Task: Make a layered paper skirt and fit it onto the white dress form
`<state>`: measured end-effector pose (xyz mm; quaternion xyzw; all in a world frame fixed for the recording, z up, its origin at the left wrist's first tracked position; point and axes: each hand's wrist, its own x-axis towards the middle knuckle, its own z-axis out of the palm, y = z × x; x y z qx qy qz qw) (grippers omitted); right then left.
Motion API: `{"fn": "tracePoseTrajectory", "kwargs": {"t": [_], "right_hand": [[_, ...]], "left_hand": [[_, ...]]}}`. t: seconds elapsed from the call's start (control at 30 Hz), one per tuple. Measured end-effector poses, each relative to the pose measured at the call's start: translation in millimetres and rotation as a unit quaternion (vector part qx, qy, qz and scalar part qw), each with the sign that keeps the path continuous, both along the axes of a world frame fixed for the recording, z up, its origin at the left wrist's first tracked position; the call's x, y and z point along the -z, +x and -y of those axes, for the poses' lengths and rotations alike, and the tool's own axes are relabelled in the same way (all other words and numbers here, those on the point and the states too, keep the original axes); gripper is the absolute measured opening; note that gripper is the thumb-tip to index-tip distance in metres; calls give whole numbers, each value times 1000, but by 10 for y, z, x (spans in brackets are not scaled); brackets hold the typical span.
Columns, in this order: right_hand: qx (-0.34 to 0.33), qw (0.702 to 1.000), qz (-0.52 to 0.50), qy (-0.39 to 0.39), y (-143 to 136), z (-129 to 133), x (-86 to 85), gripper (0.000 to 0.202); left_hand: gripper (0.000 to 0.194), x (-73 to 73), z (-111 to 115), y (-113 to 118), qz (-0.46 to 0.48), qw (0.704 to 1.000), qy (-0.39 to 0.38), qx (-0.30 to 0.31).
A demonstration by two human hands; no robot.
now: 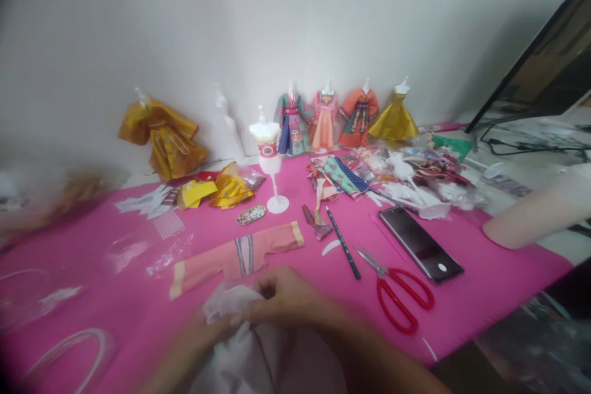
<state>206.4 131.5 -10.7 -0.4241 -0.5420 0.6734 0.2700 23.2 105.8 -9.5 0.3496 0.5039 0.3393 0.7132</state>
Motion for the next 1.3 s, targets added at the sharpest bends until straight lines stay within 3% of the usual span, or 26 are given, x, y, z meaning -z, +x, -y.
{"fn": "tracePoseTrajectory", "kwargs": {"t": [0.27,0.6,0.87,1.13,1.3], "right_hand": [[-5,1000,6,8,13,-2,37,14],[-11,1000,-19,3,8,-1,58,15],[3,1000,-18,-22,18,3,44,15],[-7,999,-38,-27,16,15,23,19],[-16,998,-53,-28,11,15,50,20]], "left_hand": [[38,-111,19,35,1,1000,-12,0],[33,-36,12,11,21,1000,-11,11],[34,-130,18,22,27,999,-23,14],[32,-9,1,-8,60,998,-8,15],[33,-13,3,-3,64,998,-13,13]]}}
